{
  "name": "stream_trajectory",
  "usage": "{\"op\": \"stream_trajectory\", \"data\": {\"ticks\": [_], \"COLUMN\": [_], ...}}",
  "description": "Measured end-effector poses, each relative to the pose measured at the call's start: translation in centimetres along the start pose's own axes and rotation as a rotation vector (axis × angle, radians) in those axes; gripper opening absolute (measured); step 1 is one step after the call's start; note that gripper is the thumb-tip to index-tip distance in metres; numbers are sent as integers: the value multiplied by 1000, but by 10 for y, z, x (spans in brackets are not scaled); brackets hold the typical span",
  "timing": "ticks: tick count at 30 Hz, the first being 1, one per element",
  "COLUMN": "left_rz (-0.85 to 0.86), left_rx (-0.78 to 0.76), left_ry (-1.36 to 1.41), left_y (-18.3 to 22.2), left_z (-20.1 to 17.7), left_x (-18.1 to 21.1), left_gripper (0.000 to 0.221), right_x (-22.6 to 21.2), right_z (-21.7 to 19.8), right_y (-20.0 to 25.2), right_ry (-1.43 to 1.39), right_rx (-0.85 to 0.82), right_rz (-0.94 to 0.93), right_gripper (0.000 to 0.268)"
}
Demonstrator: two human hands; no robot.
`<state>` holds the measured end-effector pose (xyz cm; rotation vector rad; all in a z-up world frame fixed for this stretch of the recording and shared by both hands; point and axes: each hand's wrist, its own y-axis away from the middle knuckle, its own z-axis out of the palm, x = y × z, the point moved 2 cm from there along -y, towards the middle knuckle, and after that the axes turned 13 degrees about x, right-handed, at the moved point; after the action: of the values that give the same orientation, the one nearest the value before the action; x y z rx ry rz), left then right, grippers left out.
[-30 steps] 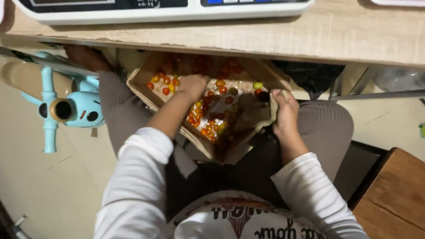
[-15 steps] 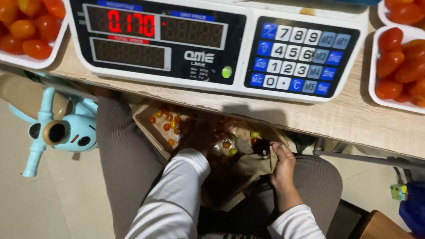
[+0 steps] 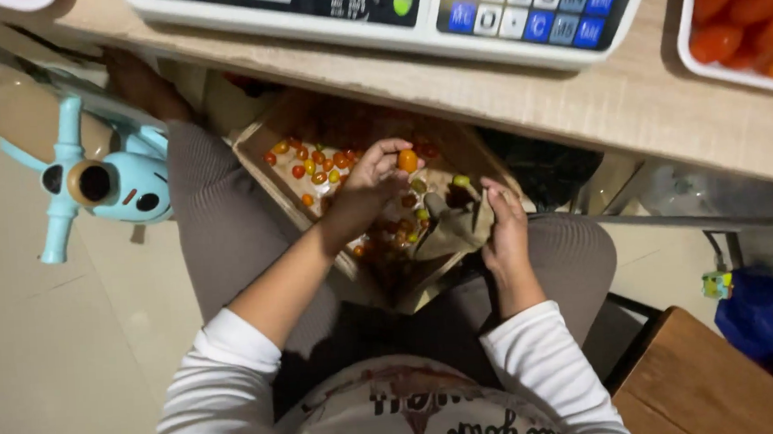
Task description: The person sorts tomatoes from a cardboard box by hand, places them onto a plastic tray, and weighs the tray using a digital scale before moving the tray aside.
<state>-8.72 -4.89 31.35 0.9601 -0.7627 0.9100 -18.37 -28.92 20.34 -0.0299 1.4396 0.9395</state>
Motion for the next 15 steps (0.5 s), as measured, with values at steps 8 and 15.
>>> {"op": "stream_trajectory", "data": {"ticks": [8, 15], "left_rz": [94, 215], "left_rx": [58, 22], "left_ry": [4, -68], "left_y": [60, 38], "left_z": [27, -1], "left_x": [18, -60], "left_gripper": [40, 29], "right_x": [-58, -89], "right_z": [62, 85], "right_y": [91, 132], "right_ry": [-135, 303], "right_rx": [-386, -563], "right_rz": [-220, -658], "right_gripper": [51, 32]}}
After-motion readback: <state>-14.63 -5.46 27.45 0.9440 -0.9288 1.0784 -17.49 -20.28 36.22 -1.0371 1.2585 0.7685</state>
